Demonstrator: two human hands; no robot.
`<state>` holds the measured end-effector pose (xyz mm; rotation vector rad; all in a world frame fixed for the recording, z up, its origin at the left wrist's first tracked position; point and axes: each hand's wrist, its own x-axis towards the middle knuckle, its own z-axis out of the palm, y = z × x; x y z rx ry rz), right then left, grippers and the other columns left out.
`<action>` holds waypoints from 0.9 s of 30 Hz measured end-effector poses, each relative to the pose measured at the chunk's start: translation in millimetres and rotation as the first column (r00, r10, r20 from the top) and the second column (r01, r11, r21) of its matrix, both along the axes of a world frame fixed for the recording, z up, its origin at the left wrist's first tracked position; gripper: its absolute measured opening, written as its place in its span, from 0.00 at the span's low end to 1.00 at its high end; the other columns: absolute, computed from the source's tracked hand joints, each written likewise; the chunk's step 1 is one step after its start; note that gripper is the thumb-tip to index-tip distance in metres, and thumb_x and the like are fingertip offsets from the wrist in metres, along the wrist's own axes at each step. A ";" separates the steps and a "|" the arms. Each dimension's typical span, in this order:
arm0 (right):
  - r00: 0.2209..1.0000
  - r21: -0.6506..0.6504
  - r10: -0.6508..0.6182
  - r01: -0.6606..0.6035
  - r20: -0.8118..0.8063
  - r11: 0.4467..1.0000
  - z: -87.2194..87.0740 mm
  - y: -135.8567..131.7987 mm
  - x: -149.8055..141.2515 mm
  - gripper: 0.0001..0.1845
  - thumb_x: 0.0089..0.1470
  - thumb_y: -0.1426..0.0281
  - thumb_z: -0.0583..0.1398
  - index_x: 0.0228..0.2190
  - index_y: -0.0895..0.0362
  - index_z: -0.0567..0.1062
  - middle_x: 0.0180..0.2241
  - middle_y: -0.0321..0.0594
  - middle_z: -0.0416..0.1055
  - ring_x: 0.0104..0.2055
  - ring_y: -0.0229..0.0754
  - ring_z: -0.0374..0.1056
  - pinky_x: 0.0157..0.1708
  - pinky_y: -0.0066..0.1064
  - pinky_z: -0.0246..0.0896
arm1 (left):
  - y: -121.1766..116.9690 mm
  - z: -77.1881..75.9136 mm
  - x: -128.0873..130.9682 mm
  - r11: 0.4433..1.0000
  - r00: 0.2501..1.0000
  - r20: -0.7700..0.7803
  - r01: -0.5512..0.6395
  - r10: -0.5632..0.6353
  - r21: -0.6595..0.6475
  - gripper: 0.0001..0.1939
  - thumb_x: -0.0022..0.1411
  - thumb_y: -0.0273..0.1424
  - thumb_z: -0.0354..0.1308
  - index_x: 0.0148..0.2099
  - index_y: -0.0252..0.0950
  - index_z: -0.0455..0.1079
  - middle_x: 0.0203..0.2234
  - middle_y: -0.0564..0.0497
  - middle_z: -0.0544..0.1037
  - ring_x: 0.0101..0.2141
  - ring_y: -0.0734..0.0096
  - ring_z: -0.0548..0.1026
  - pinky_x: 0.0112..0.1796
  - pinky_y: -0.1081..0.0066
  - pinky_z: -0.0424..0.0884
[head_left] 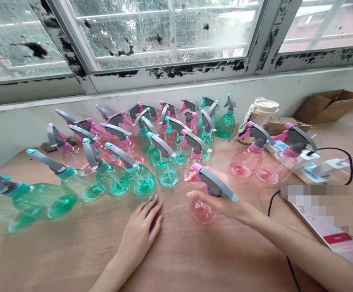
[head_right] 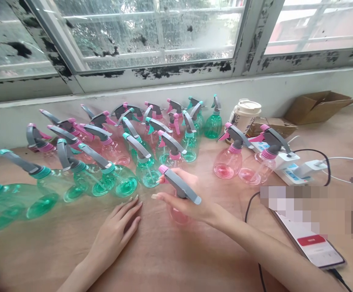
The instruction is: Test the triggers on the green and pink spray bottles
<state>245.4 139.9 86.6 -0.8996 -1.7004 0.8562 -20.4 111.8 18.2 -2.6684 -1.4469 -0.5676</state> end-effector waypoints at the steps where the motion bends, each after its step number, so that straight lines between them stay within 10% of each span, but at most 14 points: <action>1: 1.000 0.019 -0.016 0.016 0.007 1.000 0.0 -0.6 -0.1 0.08 0.55 0.66 0.63 0.36 0.55 0.72 0.25 0.32 0.69 0.19 0.33 0.60 0.20 0.27 0.59 | -0.2 0.4 0.1 1.000 1.000 0.004 -0.002 0.002 -0.001 0.17 0.70 0.34 0.47 0.56 0.37 0.70 0.54 0.45 0.74 0.53 0.58 0.72 0.53 0.55 0.70; 8: 0.992 0.119 -0.119 0.113 0.048 0.987 4.2 -3.0 0.5 0.14 0.58 0.68 0.59 0.23 0.55 0.63 0.22 0.30 0.60 0.22 0.32 0.57 0.22 0.27 0.52 | -1.0 0.3 -0.3 1.000 1.000 0.009 -0.009 0.009 -0.008 0.17 0.70 0.34 0.48 0.56 0.37 0.70 0.54 0.45 0.75 0.53 0.58 0.72 0.53 0.55 0.71; 21: 1.000 0.054 0.017 -0.017 -0.011 0.998 -3.0 -2.5 3.5 0.08 0.60 0.68 0.59 0.41 0.53 0.74 0.37 0.40 0.73 0.36 0.42 0.70 0.37 0.34 0.67 | -1.1 1.4 0.3 1.000 1.000 0.017 -0.009 0.009 -0.016 0.18 0.70 0.35 0.48 0.57 0.38 0.70 0.55 0.45 0.74 0.54 0.57 0.72 0.53 0.55 0.71; 27: 1.000 0.076 0.006 -0.008 0.020 0.997 -0.7 -1.3 3.6 0.09 0.60 0.65 0.57 0.42 0.52 0.74 0.28 0.37 0.72 0.27 0.40 0.67 0.33 0.35 0.68 | -0.4 0.2 -0.2 1.000 1.000 0.015 -0.004 0.004 -0.013 0.18 0.70 0.35 0.48 0.58 0.40 0.69 0.55 0.46 0.74 0.54 0.58 0.72 0.53 0.56 0.70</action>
